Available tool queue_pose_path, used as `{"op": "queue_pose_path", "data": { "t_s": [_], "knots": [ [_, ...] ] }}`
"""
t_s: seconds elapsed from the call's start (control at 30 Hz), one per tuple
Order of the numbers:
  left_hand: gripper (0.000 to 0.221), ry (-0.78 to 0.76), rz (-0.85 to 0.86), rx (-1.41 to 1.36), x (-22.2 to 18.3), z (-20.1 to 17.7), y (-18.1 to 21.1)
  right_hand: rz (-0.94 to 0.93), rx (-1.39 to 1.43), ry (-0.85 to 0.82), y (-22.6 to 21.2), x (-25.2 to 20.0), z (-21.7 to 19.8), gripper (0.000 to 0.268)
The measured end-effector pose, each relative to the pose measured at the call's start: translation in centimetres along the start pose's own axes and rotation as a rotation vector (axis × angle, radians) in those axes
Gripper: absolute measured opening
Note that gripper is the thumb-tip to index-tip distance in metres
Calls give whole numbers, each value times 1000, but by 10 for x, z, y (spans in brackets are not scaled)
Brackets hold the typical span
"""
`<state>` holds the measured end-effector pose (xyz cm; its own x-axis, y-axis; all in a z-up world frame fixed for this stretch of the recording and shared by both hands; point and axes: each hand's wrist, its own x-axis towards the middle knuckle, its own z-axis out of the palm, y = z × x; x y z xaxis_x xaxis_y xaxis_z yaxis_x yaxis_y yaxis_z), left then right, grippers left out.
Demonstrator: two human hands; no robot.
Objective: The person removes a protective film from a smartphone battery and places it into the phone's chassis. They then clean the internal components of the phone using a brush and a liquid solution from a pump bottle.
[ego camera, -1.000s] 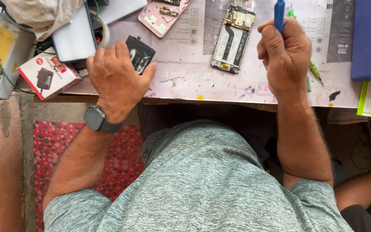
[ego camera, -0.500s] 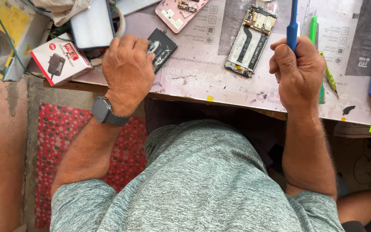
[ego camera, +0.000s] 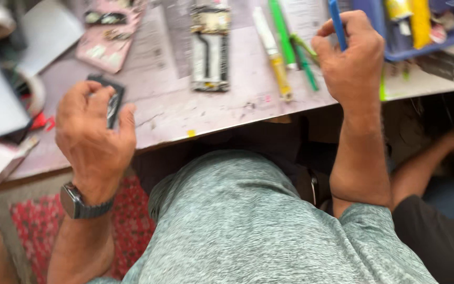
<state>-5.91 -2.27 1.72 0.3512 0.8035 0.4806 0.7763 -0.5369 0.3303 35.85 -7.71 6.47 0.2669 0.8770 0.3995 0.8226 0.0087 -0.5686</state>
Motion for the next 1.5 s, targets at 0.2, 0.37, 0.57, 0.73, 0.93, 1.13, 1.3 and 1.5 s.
{"op": "queue_pose_path", "data": {
  "t_s": [0.2, 0.37, 0.57, 0.73, 0.93, 1.13, 1.3, 1.5],
  "knots": [
    [52, -142, 158, -130, 39, 33, 45, -148, -321, 2, 24, -7, -2, 35],
    [52, -164, 350, -175, 65, 36, 78, 22, -239, -110, 24, -5, 6, 20],
    [39, -250, 478, -303, 91, 46, 117, 123, -75, -146, 26, -1, 0, 23],
    [17, -336, 456, -277, 119, 90, 148, 86, -123, -159, 24, -4, 0, 26],
    [23, -391, 406, -142, 173, 149, 163, 163, -218, -147, 18, -3, 5, 25],
    [14, -337, 572, -122, 181, 163, 165, 250, -113, -98, 25, 1, 8, 22],
    [11, -352, 670, -184, 168, 146, 175, 179, -24, -88, 34, 6, 12, 23],
    [27, -483, 345, -220, 132, 105, 171, 116, 0, -135, 38, 8, 13, 23]
  ]
}}
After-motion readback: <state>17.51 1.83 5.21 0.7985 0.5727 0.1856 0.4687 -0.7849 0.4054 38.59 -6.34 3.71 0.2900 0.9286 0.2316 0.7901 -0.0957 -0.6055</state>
